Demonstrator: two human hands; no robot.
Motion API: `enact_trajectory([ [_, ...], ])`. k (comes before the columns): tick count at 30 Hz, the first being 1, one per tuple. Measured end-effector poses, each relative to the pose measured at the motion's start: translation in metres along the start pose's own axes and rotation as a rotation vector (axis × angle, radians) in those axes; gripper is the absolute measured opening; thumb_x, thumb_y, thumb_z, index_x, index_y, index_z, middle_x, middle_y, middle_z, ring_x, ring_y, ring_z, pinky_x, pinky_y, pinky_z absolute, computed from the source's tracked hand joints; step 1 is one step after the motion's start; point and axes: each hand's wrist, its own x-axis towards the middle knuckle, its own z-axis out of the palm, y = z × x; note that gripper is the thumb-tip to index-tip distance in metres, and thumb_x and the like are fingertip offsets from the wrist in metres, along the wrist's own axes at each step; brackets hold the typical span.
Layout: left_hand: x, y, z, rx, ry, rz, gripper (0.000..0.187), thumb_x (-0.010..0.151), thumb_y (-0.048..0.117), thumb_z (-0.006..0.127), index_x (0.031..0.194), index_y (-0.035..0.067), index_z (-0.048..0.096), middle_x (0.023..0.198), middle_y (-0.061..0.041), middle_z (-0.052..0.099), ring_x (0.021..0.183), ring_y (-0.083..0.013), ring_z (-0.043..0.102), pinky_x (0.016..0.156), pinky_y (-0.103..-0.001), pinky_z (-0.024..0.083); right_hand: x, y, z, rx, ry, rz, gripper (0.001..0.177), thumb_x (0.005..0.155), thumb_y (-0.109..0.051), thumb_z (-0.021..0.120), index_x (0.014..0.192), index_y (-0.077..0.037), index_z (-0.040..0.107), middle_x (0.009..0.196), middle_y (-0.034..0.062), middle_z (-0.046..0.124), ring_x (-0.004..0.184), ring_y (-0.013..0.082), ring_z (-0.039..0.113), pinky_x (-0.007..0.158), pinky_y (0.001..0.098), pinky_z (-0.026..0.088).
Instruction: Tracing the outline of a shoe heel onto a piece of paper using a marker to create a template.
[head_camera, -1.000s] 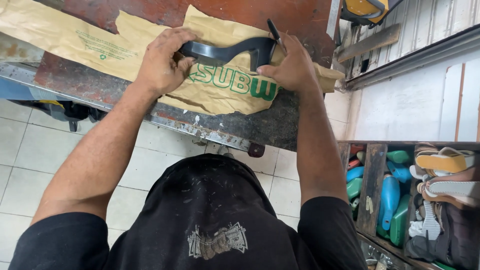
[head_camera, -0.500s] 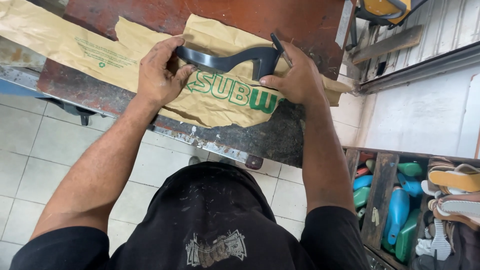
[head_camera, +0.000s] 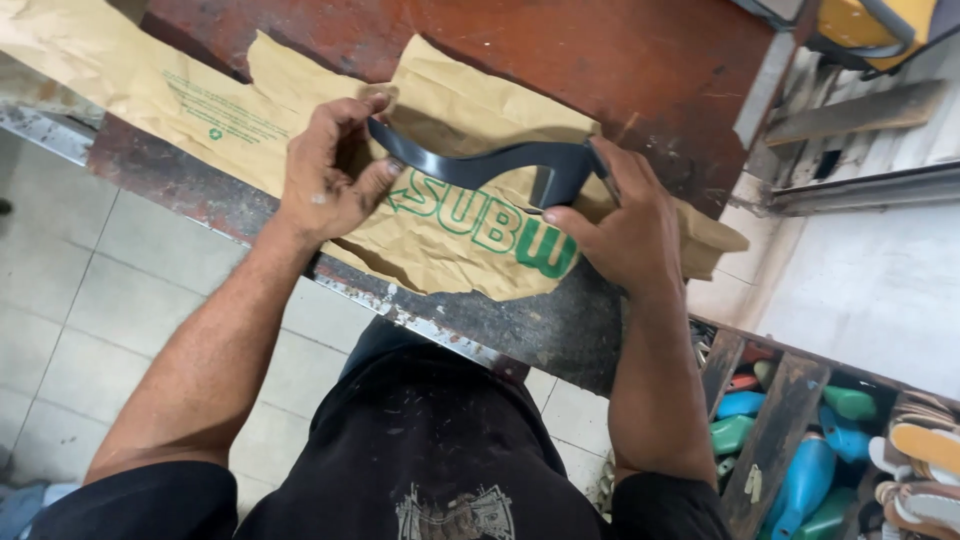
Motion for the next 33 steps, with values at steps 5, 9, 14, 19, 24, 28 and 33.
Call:
enact_trajectory([
  [5, -0.001, -0.002, -0.004, 0.093, 0.091, -0.003, 0.049, 0.1, 0.034, 0.07, 0.126, -0.003, 0.053, 0.134, -0.026, 0.054, 0.129, -0.0379, 0.055, 0.107, -0.048, 0.054, 0.001, 0.005, 0.002, -0.017, -0.005, 0.0, 0.081, 0.077, -0.047, 0.085, 0.146, -0.014, 0.058, 0.142, 0.0093, 0.061, 0.127, 0.032, 0.062, 0.096, 0.0512, 0.05],
  [9, 0.002, -0.011, -0.005, -0.059, 0.092, 0.031, 0.045, 0.103, 0.026, 0.069, 0.138, 0.004, 0.05, 0.136, -0.018, 0.054, 0.132, -0.0325, 0.056, 0.116, -0.047, 0.054, 0.002, 0.008, 0.004, 0.023, 0.073, -0.156, 0.072, 0.08, -0.033, 0.093, 0.137, -0.001, 0.064, 0.132, 0.016, 0.065, 0.122, 0.0311, 0.065, 0.104, 0.0421, 0.05],
  [14, -0.005, -0.015, -0.007, 0.03, 0.135, -0.051, 0.036, 0.102, 0.027, 0.07, 0.12, -0.002, 0.059, 0.111, -0.018, 0.062, 0.102, -0.0285, 0.061, 0.085, -0.038, 0.058, -0.001, 0.008, 0.007, 0.018, 0.05, -0.107, 0.075, 0.08, -0.029, 0.094, 0.142, -0.002, 0.06, 0.14, 0.0186, 0.061, 0.124, 0.0315, 0.063, 0.095, 0.0412, 0.052],
  [19, -0.014, -0.028, -0.003, 0.014, 0.128, -0.051, 0.038, 0.101, 0.022, 0.074, 0.125, -0.005, 0.06, 0.113, -0.021, 0.066, 0.091, -0.0248, 0.063, 0.071, -0.034, 0.059, -0.002, 0.01, 0.008, 0.025, 0.105, -0.18, 0.074, 0.083, -0.033, 0.092, 0.139, 0.002, 0.059, 0.136, 0.0235, 0.063, 0.127, 0.037, 0.063, 0.105, 0.0467, 0.052],
  [24, -0.016, -0.036, -0.001, -0.063, 0.135, 0.016, 0.035, 0.104, 0.021, 0.071, 0.127, -0.005, 0.061, 0.098, -0.013, 0.063, 0.088, -0.0231, 0.062, 0.085, -0.042, 0.063, -0.002, 0.01, 0.002, -0.032, 0.02, -0.109, 0.079, 0.086, -0.051, 0.085, 0.147, -0.01, 0.055, 0.144, 0.0154, 0.059, 0.124, 0.0326, 0.066, 0.094, 0.0458, 0.056],
  [28, -0.009, -0.017, -0.005, -0.143, 0.115, -0.16, 0.032, 0.103, 0.014, 0.073, 0.122, -0.01, 0.061, 0.102, -0.015, 0.06, 0.1, -0.0272, 0.062, 0.103, -0.042, 0.06, 0.0, 0.007, 0.0, -0.041, -0.006, -0.04, 0.081, 0.086, -0.066, 0.07, 0.148, -0.015, 0.053, 0.146, 0.013, 0.058, 0.117, 0.0316, 0.068, 0.085, 0.0511, 0.059],
  [33, -0.014, -0.017, -0.004, -0.278, 0.137, -0.397, 0.03, 0.102, 0.01, 0.077, 0.123, -0.002, 0.06, 0.101, -0.007, 0.062, 0.084, -0.0134, 0.059, 0.069, -0.024, 0.053, -0.002, 0.015, 0.003, 0.034, -0.023, -0.072, 0.082, 0.082, -0.04, 0.088, 0.147, -0.007, 0.051, 0.145, 0.0123, 0.056, 0.124, 0.0329, 0.065, 0.09, 0.052, 0.057],
])
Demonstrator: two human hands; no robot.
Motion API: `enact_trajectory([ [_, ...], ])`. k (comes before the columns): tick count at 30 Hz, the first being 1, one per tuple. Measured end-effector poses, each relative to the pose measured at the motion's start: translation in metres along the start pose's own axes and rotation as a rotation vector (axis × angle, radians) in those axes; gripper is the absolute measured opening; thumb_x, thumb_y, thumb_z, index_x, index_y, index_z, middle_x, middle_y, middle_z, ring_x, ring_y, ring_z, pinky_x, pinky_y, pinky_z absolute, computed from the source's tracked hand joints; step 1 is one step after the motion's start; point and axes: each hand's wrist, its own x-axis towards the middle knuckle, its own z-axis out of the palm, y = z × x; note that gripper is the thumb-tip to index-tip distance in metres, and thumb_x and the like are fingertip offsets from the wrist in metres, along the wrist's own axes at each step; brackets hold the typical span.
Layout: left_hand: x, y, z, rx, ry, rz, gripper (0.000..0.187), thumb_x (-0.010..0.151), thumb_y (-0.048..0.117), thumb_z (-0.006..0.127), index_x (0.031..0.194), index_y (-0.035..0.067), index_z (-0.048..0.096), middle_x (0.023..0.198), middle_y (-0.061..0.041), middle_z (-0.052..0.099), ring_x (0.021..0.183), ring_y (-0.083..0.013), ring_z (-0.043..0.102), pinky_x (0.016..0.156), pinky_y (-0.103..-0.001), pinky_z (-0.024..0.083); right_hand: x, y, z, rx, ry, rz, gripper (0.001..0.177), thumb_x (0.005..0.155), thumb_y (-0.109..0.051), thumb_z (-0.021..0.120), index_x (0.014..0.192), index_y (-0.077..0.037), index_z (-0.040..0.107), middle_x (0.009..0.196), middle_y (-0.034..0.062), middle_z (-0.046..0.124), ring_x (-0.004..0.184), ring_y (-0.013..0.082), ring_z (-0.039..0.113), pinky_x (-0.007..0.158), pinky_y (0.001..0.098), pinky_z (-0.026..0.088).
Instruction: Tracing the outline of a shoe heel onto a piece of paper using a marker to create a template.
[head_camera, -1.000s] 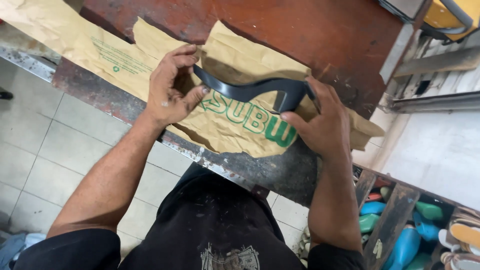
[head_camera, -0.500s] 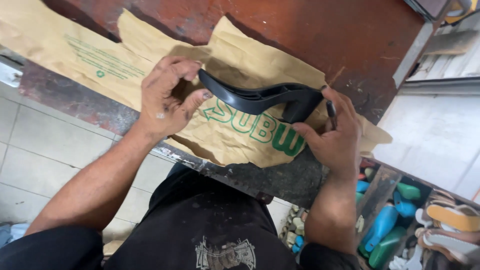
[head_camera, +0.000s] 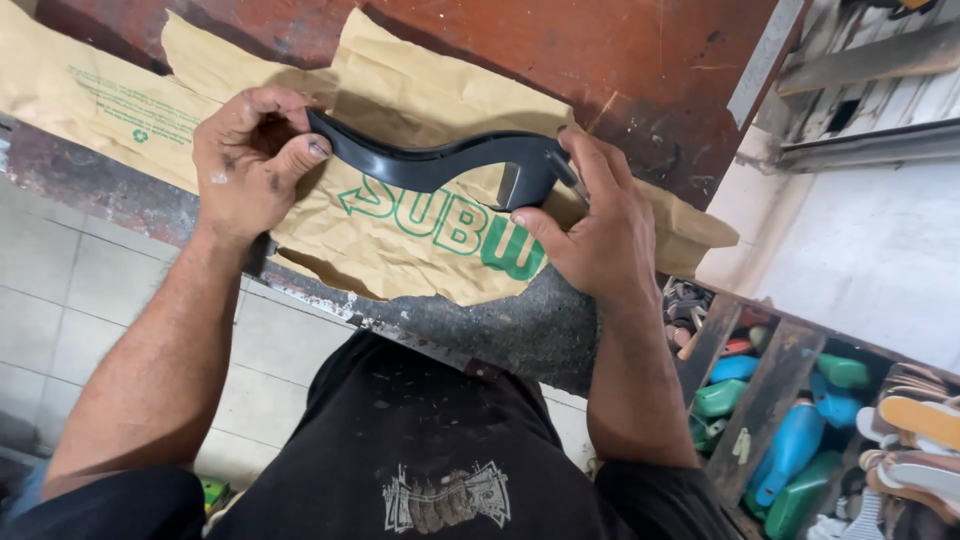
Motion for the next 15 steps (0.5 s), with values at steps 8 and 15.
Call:
enact_trajectory([
  [8, -0.001, 0.0, -0.002, 0.006, -0.001, -0.064, 0.032, 0.099, 0.012, 0.079, 0.122, -0.001, 0.061, 0.11, -0.009, 0.065, 0.1, -0.0163, 0.066, 0.089, -0.025, 0.06, 0.0, 0.01, 0.002, 0.08, 0.016, -0.057, 0.08, 0.088, -0.037, 0.084, 0.151, -0.006, 0.047, 0.148, 0.012, 0.053, 0.127, 0.0342, 0.063, 0.091, 0.0514, 0.057],
  [15, 0.005, 0.008, 0.001, 0.023, 0.018, -0.091, 0.046, 0.089, 0.012, 0.084, 0.124, 0.003, 0.055, 0.123, -0.013, 0.065, 0.102, -0.0133, 0.059, 0.092, -0.025, 0.056, 0.002, 0.007, 0.004, 0.018, 0.065, -0.068, 0.071, 0.088, -0.036, 0.083, 0.146, -0.009, 0.054, 0.143, 0.013, 0.057, 0.12, 0.0345, 0.066, 0.091, 0.0488, 0.054],
])
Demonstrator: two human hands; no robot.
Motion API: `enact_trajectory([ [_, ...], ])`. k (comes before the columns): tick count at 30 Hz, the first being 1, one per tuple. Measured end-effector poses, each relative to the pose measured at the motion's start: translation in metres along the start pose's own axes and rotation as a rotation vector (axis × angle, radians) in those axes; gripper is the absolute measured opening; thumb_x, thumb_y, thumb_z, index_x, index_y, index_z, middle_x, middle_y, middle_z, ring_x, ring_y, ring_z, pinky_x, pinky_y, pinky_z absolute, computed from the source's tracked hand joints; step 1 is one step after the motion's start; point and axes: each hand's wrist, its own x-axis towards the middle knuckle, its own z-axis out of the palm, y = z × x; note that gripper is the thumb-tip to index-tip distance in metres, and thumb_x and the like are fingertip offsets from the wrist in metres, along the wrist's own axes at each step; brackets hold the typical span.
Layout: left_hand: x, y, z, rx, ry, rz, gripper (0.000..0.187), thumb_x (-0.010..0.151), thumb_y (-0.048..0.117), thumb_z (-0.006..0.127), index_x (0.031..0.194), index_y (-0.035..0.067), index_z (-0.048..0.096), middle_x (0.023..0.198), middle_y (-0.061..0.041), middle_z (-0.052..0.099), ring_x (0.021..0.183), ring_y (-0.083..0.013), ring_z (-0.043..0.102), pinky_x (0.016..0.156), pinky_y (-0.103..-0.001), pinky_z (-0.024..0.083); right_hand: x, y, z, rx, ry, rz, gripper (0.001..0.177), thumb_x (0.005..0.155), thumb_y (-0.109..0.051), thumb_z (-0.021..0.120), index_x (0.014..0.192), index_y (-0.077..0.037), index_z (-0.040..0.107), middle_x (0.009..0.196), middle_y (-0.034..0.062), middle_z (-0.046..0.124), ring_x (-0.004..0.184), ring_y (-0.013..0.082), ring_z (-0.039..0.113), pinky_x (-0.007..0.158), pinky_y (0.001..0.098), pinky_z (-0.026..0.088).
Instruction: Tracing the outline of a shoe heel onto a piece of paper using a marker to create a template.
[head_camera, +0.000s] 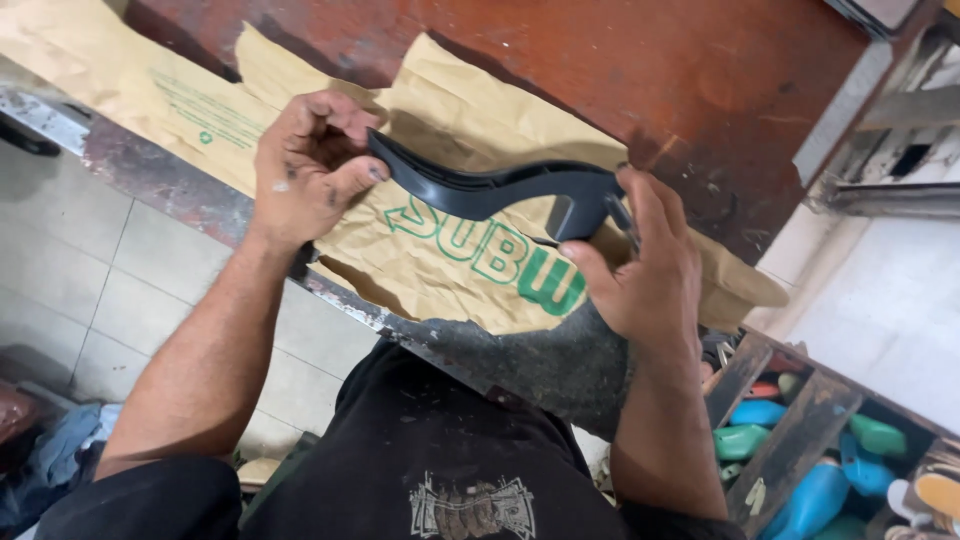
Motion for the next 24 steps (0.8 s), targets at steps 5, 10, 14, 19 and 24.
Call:
enact_trajectory([
  [5, 0.0, 0.007, 0.001, 0.007, -0.008, -0.019, 0.047, 0.091, 0.017, 0.082, 0.126, 0.004, 0.054, 0.123, -0.01, 0.065, 0.1, -0.0126, 0.057, 0.09, -0.024, 0.056, 0.001, 0.001, 0.001, 0.003, -0.045, 0.085, 0.076, 0.084, -0.035, 0.086, 0.148, -0.012, 0.052, 0.148, 0.0103, 0.055, 0.12, 0.0328, 0.067, 0.086, 0.0498, 0.057],
  [10, 0.003, 0.006, 0.003, 0.029, -0.061, 0.07, 0.041, 0.095, 0.016, 0.079, 0.125, 0.001, 0.054, 0.123, -0.015, 0.065, 0.102, -0.0177, 0.064, 0.083, -0.024, 0.059, 0.001, 0.005, 0.0, -0.022, -0.059, 0.119, 0.08, 0.083, -0.037, 0.089, 0.15, -0.014, 0.052, 0.151, 0.0103, 0.054, 0.123, 0.0339, 0.068, 0.085, 0.0495, 0.059],
  [14, 0.002, 0.009, 0.0, 0.01, -0.061, 0.013, 0.043, 0.094, 0.011, 0.08, 0.123, 0.0, 0.051, 0.118, -0.015, 0.06, 0.127, -0.0272, 0.065, 0.106, -0.032, 0.06, 0.003, -0.001, -0.003, -0.012, -0.057, 0.125, 0.078, 0.081, -0.034, 0.088, 0.148, -0.014, 0.053, 0.149, 0.0104, 0.056, 0.126, 0.0326, 0.066, 0.091, 0.0482, 0.056],
  [19, 0.014, 0.019, -0.015, -0.054, -0.182, -0.022, 0.039, 0.097, 0.0, 0.076, 0.127, -0.001, 0.052, 0.126, -0.014, 0.062, 0.115, -0.0209, 0.066, 0.102, -0.026, 0.061, 0.005, -0.003, -0.005, -0.013, -0.087, 0.138, 0.08, 0.084, -0.039, 0.086, 0.151, -0.019, 0.048, 0.152, 0.0105, 0.052, 0.125, 0.0369, 0.065, 0.087, 0.0537, 0.058],
  [24, 0.016, 0.059, -0.021, 0.59, -0.142, 0.193, 0.05, 0.104, 0.025, 0.087, 0.129, -0.013, 0.066, 0.125, -0.024, 0.063, 0.107, -0.0332, 0.06, 0.08, -0.039, 0.049, 0.006, -0.001, -0.005, 0.025, -0.089, 0.114, 0.081, 0.084, -0.039, 0.087, 0.151, -0.014, 0.049, 0.149, 0.0093, 0.053, 0.127, 0.0352, 0.064, 0.094, 0.0558, 0.056],
])
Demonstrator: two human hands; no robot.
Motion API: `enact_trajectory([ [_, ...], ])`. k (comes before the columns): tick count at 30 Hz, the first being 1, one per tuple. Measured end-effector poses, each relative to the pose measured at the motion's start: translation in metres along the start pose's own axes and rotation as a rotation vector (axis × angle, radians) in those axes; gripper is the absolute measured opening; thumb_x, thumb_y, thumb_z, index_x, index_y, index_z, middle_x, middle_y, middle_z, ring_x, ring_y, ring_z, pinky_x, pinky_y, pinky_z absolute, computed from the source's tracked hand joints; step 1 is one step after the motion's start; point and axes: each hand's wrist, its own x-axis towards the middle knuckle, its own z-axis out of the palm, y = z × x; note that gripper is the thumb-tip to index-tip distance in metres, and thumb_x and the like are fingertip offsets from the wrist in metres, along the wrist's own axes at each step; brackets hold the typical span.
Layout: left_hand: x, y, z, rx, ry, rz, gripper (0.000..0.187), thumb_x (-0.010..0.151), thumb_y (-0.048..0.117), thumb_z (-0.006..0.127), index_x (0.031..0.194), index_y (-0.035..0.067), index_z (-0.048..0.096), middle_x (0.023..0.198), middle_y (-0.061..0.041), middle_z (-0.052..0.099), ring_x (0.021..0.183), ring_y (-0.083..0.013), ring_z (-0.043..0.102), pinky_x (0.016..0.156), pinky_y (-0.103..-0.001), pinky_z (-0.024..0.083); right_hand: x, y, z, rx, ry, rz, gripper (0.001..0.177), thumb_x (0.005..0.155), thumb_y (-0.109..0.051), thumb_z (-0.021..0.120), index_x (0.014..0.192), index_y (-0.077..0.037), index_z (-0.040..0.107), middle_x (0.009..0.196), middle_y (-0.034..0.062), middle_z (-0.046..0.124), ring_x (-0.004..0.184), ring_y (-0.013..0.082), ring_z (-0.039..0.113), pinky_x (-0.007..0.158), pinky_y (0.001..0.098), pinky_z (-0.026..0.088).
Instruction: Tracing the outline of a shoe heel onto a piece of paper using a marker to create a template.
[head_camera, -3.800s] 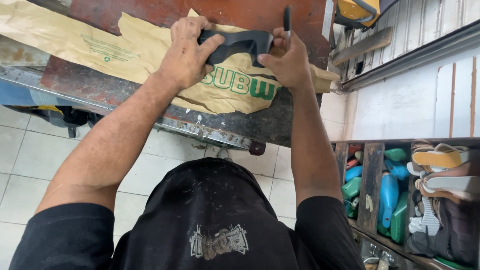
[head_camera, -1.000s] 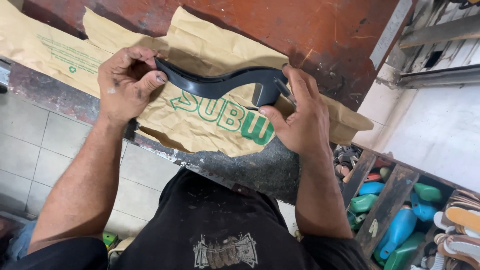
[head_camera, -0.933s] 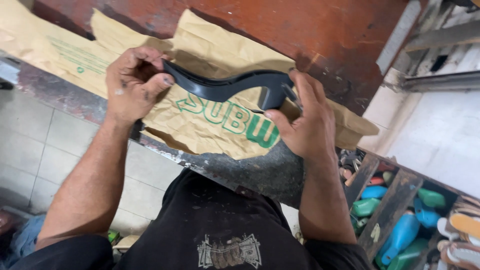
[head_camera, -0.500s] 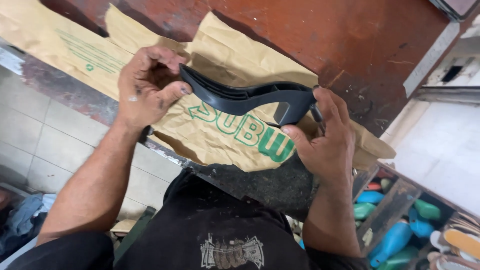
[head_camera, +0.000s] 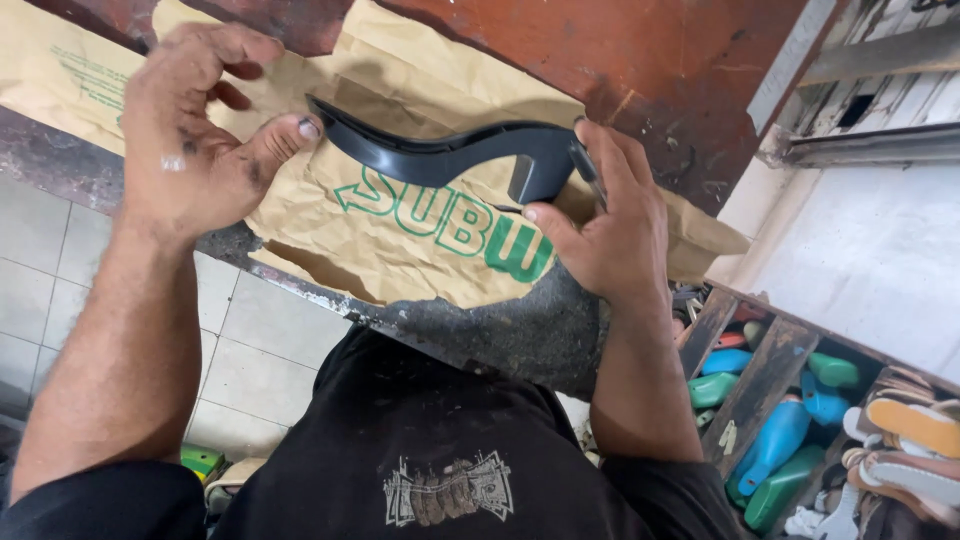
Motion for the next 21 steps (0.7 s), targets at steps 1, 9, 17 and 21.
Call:
enact_trajectory([
  [1, 0.005, 0.011, 0.002, -0.003, -0.004, 0.005, 0.05, 0.104, 0.025, 0.087, 0.129, -0.013, 0.066, 0.125, -0.024, 0.063, 0.107, -0.0332, 0.06, 0.08, -0.039, 0.049, -0.001, 0.0, 0.0, -0.001, 0.005, 0.005, 0.081, 0.084, -0.039, 0.087, 0.151, -0.014, 0.049, 0.149, 0.0093, 0.053, 0.127, 0.0352, 0.064, 0.094, 0.0558, 0.056],
  [9, 0.055, 0.05, 0.044, 0.128, -0.292, 0.363, 0.013, 0.097, 0.015, 0.088, 0.1, 0.004, 0.081, 0.101, -0.013, 0.08, 0.09, -0.0281, 0.076, 0.081, -0.048, 0.055, -0.004, 0.003, 0.002, 0.065, 0.066, -0.07, 0.081, 0.085, -0.036, 0.089, 0.152, -0.013, 0.05, 0.143, 0.0072, 0.059, 0.075, 0.013, 0.064, 0.076, 0.0362, 0.057],
  [17, 0.075, 0.087, 0.05, 0.134, -0.602, -0.333, 0.01, 0.095, 0.015, 0.075, 0.1, 0.015, 0.082, 0.093, 0.001, 0.08, 0.074, -0.0145, 0.07, 0.075, -0.034, 0.059, -0.005, -0.009, -0.006, 0.048, -0.008, 0.074, 0.096, 0.081, -0.038, 0.09, 0.157, -0.02, 0.035, 0.153, 0.0108, 0.049, 0.096, 0.0248, 0.054, 0.087, 0.0518, 0.051],
  [21, 0.076, 0.091, 0.05, 0.165, -0.645, -0.449, 0.016, 0.095, 0.018, 0.074, 0.108, 0.017, 0.082, 0.1, 0.001, 0.079, 0.089, -0.0152, 0.071, 0.081, -0.035, 0.057, -0.003, 0.026, 0.018, 0.352, 0.448, -0.408, 0.042, 0.095, 0.005, 0.072, 0.133, 0.008, 0.055, 0.124, 0.0205, 0.058, 0.115, 0.0315, 0.064, 0.095, 0.0388, 0.068],
])
